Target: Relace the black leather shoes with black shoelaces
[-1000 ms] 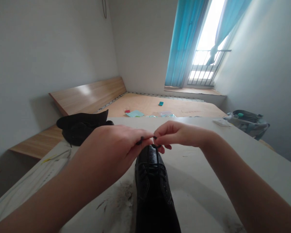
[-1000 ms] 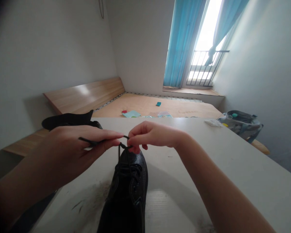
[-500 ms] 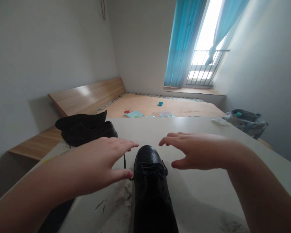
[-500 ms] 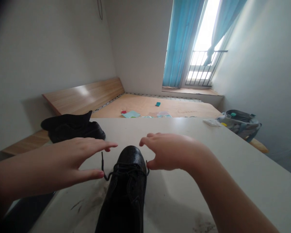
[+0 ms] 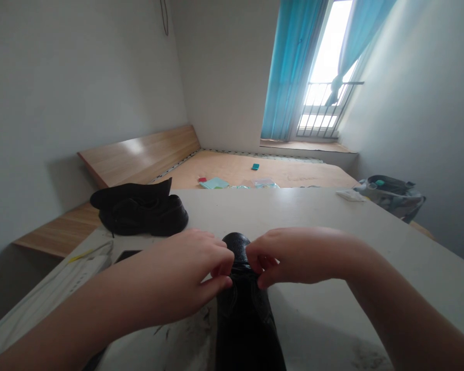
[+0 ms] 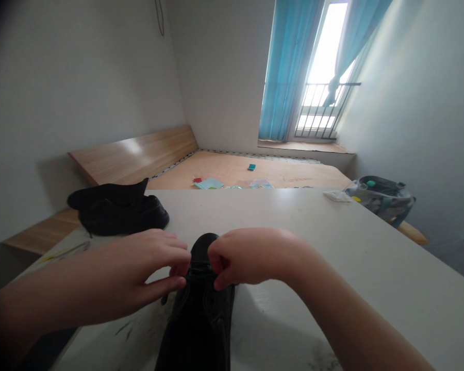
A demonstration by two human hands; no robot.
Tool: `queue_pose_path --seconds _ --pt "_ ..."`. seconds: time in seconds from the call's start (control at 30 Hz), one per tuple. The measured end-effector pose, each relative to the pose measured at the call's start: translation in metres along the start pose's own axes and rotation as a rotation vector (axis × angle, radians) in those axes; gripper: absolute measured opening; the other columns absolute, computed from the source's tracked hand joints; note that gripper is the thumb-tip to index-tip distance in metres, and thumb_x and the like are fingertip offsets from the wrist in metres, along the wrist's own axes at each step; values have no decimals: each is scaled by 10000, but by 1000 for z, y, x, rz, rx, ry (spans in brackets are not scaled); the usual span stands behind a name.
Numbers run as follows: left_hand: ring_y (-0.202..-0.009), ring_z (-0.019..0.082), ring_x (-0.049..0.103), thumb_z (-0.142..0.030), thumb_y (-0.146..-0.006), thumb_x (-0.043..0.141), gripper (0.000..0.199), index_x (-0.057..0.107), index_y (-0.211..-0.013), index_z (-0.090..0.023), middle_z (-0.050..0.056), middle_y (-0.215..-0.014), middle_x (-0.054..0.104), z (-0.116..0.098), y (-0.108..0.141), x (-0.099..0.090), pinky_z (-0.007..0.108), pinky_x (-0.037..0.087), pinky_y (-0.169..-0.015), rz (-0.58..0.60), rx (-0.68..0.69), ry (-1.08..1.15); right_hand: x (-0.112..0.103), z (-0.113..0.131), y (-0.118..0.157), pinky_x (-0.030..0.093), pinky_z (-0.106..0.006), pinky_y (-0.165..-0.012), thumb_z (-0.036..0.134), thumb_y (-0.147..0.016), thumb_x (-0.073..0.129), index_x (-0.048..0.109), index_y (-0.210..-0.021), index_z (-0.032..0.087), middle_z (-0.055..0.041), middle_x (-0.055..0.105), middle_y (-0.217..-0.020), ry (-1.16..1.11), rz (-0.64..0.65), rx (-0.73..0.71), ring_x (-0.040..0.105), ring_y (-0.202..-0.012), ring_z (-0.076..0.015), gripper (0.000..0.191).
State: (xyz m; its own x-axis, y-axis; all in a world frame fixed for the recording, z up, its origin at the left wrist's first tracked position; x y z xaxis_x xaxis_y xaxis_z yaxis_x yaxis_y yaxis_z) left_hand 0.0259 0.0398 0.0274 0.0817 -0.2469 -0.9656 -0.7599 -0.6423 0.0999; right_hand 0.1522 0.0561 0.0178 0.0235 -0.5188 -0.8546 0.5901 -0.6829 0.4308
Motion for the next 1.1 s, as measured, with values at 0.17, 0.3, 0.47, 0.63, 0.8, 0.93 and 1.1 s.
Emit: queue_pose_path --seconds 0.17,0.3,0.47,0.63,0.8,0.93,1.1 --pt "-710 177 581 -249 -885 512 180 647 -769 -224 5 -744 648 -3 3 0 286 344 -590 -3 -4 32 0 5 6 352 -255 -552 234 -786 596 627 -767 203 8 638 -741 -23 -70 -38 542 -643 -143 48" --pt "-677 168 590 -229 -887 493 199 634 -747 -215 6 -736 653 -7 5 -3 284 336 -569 -25 11 50 0 13 19 362 -272 -609 194 -849 520 604 -719 189 -8 628 -732 -21 -263 -99 535 -660 -142 155" --pt "-681 180 600 -219 -881 483 204 680 -833 -246 12 -756 671 -9 5 -4 291 352 -583 -15 -2 62 6 20 33 367 -273 -663 171 -905 482 576 -777 199 0 618 -807 -41 -435 -229 530 -740 -143 162" --pt "-646 194 612 -226 -859 488 222 693 -774 -240 28 -723 688 1 7 7 294 348 -559 70 -107 25 30 4 37 381 -268 -691 161 -936 454 566 -806 201 -7 596 -809 -171 -476 -262 524 -761 -145 176" --pt "-641 187 605 -269 -867 494 238 704 -758 -239 28 -703 686 7 16 7 274 369 -578 22 -102 140 52 -14 26 382 -265 -663 210 -934 485 533 -738 190 -2 552 -772 -449 -381 -172 499 -720 -139 203" --pt "-634 173 571 -428 -901 449 346 688 -760 -221 10 -695 653 13 14 7 252 376 -581 49 -169 335 51 -17 13 355 -260 -620 435 -898 559 488 -601 171 6 473 -690 -920 -425 -230 437 -653 -124 404" --pt "-771 181 563 -483 -905 421 400 644 -739 -197 -2 -761 608 14 -2 24 261 418 -725 -16 -229 743 54 -23 -2 284 -221 -553 531 -835 634 648 -734 138 19 492 -630 -1393 -388 -199 367 -586 -84 406"
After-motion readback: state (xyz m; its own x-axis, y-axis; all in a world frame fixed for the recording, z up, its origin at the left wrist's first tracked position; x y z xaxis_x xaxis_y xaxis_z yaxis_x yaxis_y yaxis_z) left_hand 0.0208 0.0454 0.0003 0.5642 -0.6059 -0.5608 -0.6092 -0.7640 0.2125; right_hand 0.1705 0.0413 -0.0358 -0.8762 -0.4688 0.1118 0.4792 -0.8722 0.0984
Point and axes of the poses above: each hand's wrist, its own y-axis away from the middle knuckle, its own x-axis out of the palm, z = x × y, the point moved 6 cm from there along -y, towards the middle knuckle
